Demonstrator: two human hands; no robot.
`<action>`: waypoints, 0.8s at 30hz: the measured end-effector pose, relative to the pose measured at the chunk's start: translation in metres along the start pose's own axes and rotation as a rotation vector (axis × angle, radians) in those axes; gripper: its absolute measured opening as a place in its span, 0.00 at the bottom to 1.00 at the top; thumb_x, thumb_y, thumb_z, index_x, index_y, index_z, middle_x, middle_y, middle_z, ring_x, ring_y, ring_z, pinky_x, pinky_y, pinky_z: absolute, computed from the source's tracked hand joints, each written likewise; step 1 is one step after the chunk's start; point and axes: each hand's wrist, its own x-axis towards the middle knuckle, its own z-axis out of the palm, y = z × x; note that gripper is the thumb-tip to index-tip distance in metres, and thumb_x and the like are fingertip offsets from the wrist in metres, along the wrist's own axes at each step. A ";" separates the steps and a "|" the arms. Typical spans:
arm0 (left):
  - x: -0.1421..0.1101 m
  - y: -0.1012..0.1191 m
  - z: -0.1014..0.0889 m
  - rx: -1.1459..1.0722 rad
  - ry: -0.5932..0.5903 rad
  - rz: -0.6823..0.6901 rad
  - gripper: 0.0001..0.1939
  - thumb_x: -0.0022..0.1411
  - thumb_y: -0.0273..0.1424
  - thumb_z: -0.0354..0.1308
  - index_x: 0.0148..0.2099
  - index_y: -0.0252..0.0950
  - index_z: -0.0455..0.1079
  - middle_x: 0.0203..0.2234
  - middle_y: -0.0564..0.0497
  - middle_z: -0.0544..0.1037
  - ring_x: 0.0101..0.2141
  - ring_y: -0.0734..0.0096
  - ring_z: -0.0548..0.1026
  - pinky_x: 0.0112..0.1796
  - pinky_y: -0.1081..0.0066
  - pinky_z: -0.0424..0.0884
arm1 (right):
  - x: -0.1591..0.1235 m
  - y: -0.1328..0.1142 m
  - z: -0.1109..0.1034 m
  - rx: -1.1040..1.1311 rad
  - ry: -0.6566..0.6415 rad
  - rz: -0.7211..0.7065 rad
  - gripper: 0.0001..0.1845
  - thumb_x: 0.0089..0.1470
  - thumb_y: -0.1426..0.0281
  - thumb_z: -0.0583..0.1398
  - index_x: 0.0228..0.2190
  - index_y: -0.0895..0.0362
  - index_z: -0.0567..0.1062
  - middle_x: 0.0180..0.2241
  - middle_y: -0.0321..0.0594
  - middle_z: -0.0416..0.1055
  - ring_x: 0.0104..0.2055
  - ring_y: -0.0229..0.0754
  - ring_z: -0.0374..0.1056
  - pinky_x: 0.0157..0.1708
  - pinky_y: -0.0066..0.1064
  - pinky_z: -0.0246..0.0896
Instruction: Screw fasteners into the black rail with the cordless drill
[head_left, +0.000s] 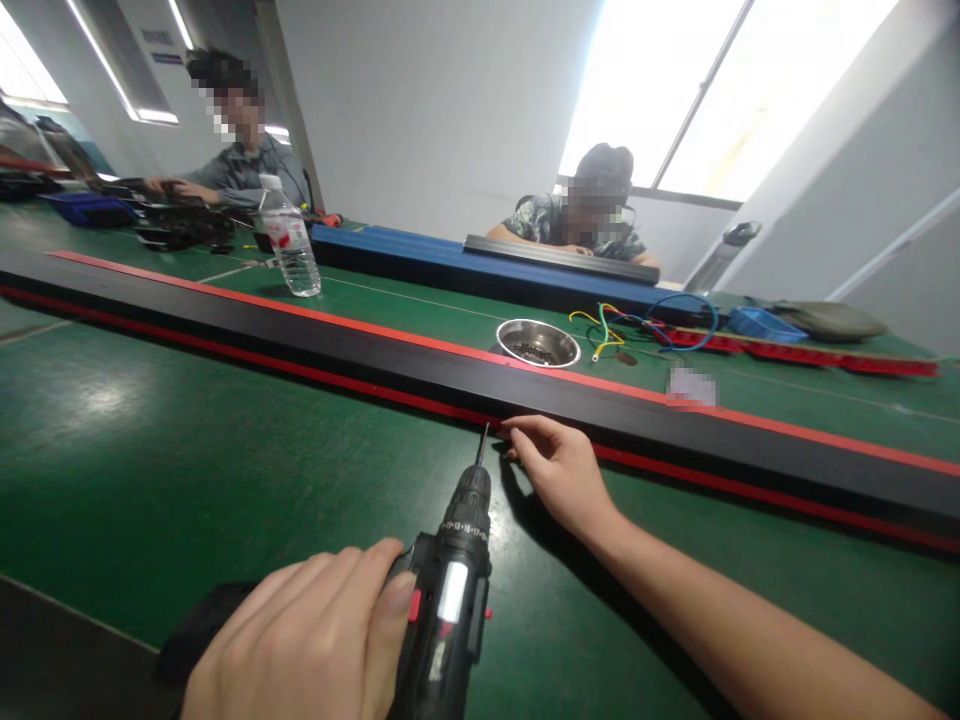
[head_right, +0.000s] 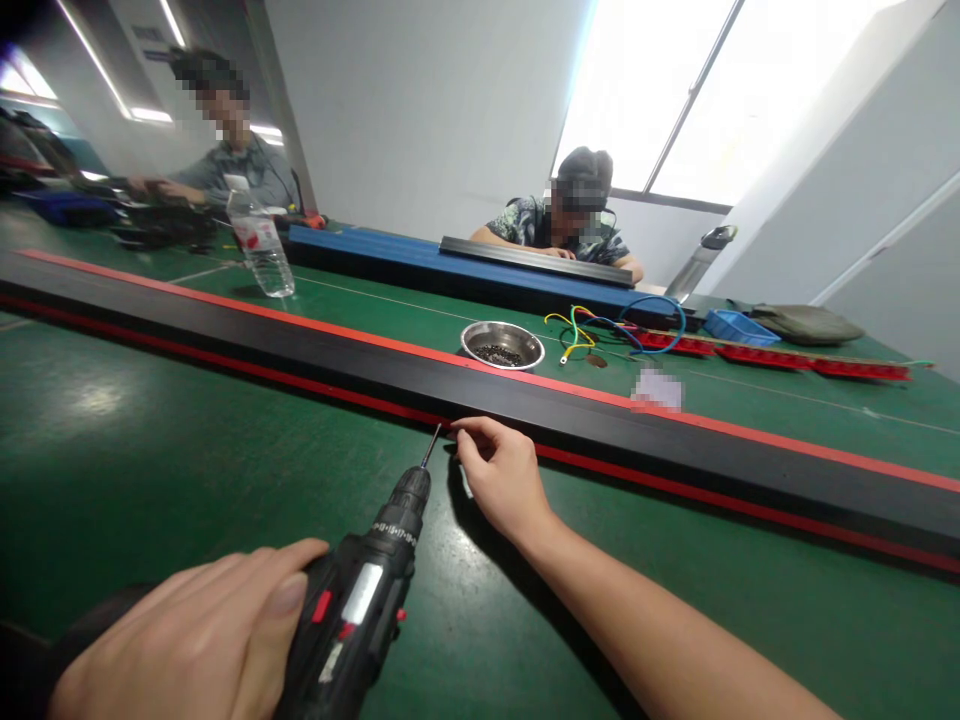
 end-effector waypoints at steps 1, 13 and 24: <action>0.004 0.000 0.000 0.008 -0.024 0.003 0.19 0.76 0.42 0.47 0.43 0.44 0.78 0.32 0.59 0.83 0.32 0.69 0.79 0.39 0.63 0.65 | 0.000 0.000 0.000 0.004 -0.004 0.001 0.13 0.62 0.64 0.63 0.42 0.57 0.85 0.38 0.46 0.85 0.35 0.47 0.80 0.40 0.41 0.75; 0.016 0.003 -0.001 0.171 -0.110 0.029 0.20 0.76 0.40 0.47 0.31 0.46 0.70 0.23 0.59 0.76 0.25 0.64 0.74 0.32 0.61 0.60 | 0.000 0.001 0.000 -0.014 -0.063 -0.005 0.12 0.64 0.65 0.63 0.43 0.55 0.85 0.41 0.45 0.84 0.41 0.48 0.80 0.45 0.42 0.76; 0.017 0.005 -0.002 0.168 -0.112 0.034 0.18 0.76 0.42 0.47 0.36 0.46 0.72 0.24 0.59 0.77 0.26 0.64 0.75 0.33 0.61 0.61 | 0.000 0.000 0.000 -0.050 -0.070 -0.014 0.12 0.63 0.65 0.64 0.44 0.54 0.85 0.43 0.44 0.85 0.43 0.49 0.81 0.47 0.42 0.76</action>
